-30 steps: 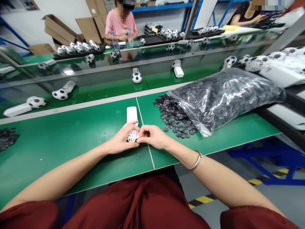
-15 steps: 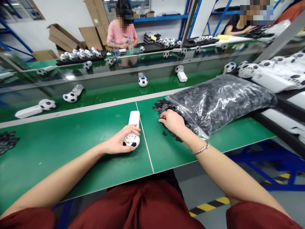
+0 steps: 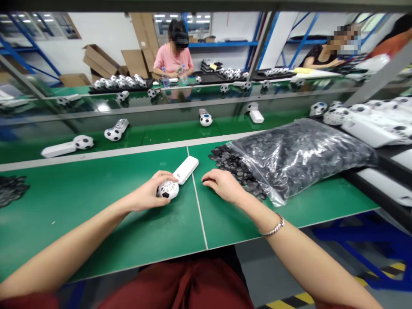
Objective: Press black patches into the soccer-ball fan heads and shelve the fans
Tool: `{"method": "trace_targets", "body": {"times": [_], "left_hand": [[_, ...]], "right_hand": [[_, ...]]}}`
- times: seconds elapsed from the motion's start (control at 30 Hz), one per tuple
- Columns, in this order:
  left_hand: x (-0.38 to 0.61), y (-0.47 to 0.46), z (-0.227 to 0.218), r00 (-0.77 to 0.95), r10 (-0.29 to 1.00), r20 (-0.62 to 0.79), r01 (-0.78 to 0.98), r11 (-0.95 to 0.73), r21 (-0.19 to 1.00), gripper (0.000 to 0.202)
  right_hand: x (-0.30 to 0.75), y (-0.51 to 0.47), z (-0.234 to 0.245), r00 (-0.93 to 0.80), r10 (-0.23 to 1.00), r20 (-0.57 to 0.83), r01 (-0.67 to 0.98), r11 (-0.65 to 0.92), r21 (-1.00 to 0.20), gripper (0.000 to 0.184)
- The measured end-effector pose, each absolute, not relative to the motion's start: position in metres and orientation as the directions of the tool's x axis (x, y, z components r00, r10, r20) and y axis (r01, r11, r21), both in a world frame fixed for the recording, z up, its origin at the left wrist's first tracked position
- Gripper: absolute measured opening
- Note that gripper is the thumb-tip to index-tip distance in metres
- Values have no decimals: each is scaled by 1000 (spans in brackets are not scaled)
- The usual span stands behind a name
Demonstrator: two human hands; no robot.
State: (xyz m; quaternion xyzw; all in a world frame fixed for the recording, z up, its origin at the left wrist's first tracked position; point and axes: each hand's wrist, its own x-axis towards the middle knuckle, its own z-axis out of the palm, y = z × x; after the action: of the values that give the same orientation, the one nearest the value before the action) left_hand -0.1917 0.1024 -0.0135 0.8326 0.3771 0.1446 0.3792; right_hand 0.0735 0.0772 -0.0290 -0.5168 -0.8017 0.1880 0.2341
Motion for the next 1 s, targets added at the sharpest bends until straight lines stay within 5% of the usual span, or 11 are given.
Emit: {"method": "trace_targets", "body": {"times": [0.27, 0.5, 0.67, 1.0], "left_hand": [[-193, 108, -17, 741, 671, -13, 442, -473, 762, 55], [-194, 114, -15, 776, 630, -13, 418, -499, 759, 57], [-182, 106, -21, 652, 756, 54, 471, -460, 753, 45], [-179, 102, -29, 601, 790, 120, 483, -479, 733, 34]], "right_hand": [[34, 75, -24, -478, 845, 240, 549, 500, -670, 7], [18, 89, -29, -652, 681, 335, 446, 701, -557, 18], [13, 95, -31, -696, 590, 409, 351, 777, -523, 17], [13, 108, -44, -592, 721, 360, 375, 642, -669, 22]]}}
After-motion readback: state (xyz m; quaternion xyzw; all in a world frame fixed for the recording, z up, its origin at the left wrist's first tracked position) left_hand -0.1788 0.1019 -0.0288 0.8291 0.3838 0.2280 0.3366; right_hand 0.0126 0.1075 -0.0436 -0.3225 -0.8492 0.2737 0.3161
